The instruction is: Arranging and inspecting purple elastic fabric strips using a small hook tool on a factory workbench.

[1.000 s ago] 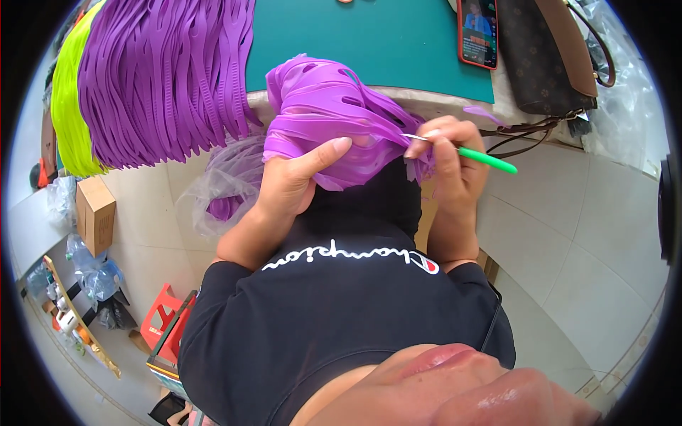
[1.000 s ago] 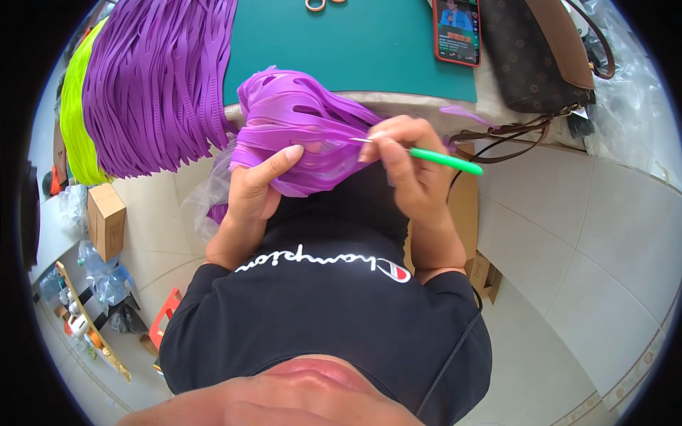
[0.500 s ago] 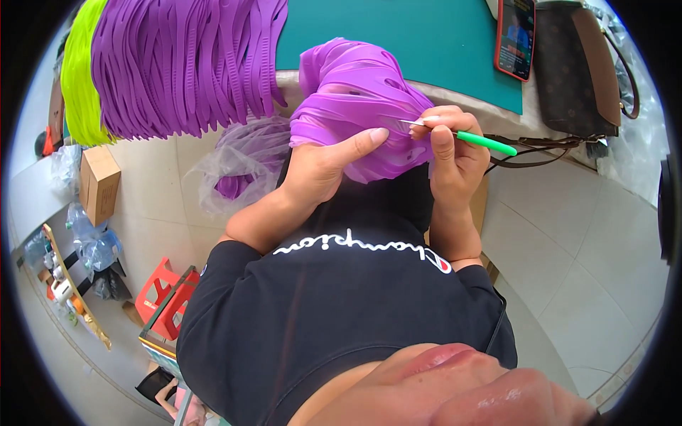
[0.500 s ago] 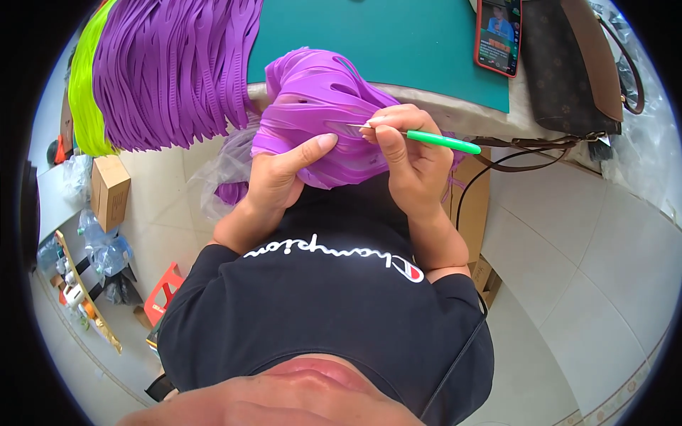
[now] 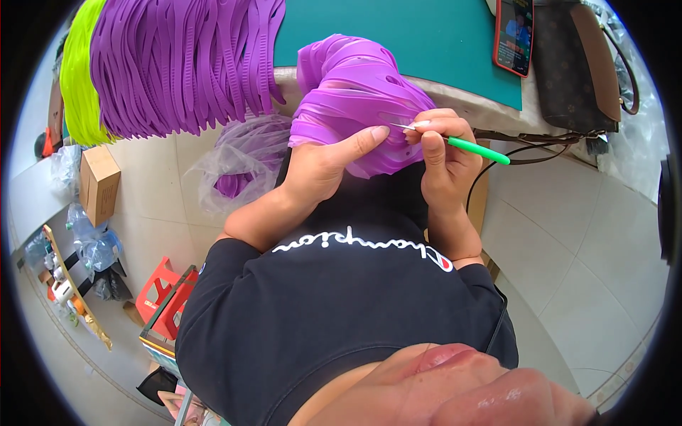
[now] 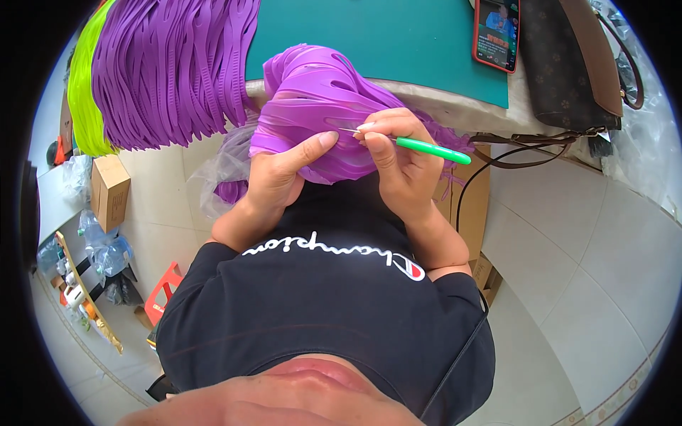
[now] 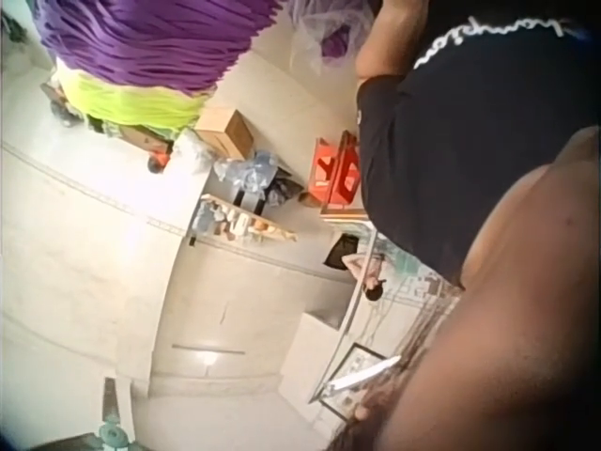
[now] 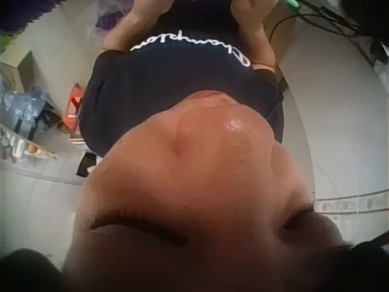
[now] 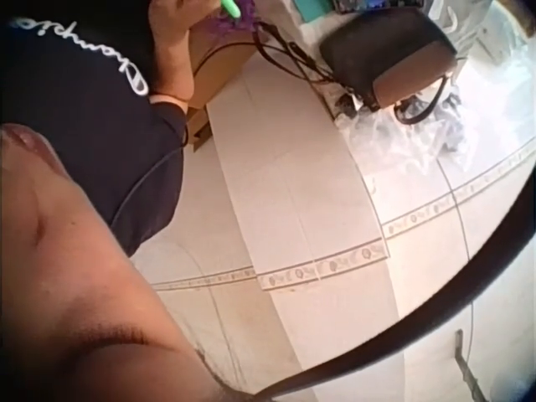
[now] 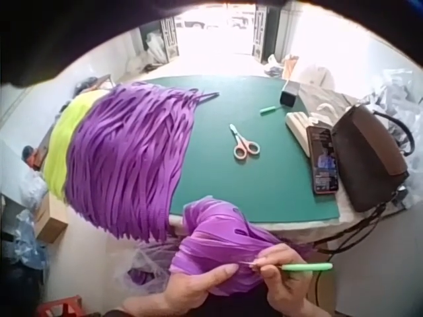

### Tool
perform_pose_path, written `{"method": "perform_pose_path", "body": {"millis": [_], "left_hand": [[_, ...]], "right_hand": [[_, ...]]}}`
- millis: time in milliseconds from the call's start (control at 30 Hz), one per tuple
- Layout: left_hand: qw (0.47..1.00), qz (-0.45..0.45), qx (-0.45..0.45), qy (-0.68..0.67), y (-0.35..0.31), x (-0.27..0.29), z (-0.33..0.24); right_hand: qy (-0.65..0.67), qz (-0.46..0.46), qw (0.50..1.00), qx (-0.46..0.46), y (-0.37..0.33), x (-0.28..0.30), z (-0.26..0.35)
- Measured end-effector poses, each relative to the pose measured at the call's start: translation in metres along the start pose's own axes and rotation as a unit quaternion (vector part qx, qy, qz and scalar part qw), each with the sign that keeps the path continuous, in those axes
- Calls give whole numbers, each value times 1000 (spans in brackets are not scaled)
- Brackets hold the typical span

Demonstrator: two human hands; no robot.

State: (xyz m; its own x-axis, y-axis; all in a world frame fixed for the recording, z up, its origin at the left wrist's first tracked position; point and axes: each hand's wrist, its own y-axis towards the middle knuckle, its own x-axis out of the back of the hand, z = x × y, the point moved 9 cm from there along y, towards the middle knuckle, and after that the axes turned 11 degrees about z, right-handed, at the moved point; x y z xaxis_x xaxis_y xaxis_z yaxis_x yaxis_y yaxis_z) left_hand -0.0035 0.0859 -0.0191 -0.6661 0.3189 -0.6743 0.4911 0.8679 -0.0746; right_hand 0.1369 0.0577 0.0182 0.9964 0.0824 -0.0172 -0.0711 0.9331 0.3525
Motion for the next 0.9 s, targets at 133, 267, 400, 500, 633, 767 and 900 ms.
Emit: {"method": "perform_pose_path", "body": {"millis": [133, 267, 400, 500, 633, 767, 900], "left_hand": [[1000, 1, -3, 9, -1, -1, -1], [997, 26, 0, 69, -1, 1, 0], [996, 36, 1, 78, -1, -5, -3], [999, -15, -25, 15, 0, 2, -6], [1000, 2, -4, 12, -1, -1, -2], [993, 28, -35, 107, -1, -7, -7], [987, 20, -54, 150, -3, -7, -3]], "right_hand": [[-64, 17, 998, -5, -1, 1, 1], [-312, 22, 946, 87, 6, -2, 29], [-182, -1, 983, 31, 20, 22, 11], [68, 39, 996, -45, 13, 22, 5], [-329, 68, 931, 142, 19, -7, 43], [-385, 50, 907, 163, 16, -18, 36], [-473, 70, 854, 207, 20, -24, 42]]}}
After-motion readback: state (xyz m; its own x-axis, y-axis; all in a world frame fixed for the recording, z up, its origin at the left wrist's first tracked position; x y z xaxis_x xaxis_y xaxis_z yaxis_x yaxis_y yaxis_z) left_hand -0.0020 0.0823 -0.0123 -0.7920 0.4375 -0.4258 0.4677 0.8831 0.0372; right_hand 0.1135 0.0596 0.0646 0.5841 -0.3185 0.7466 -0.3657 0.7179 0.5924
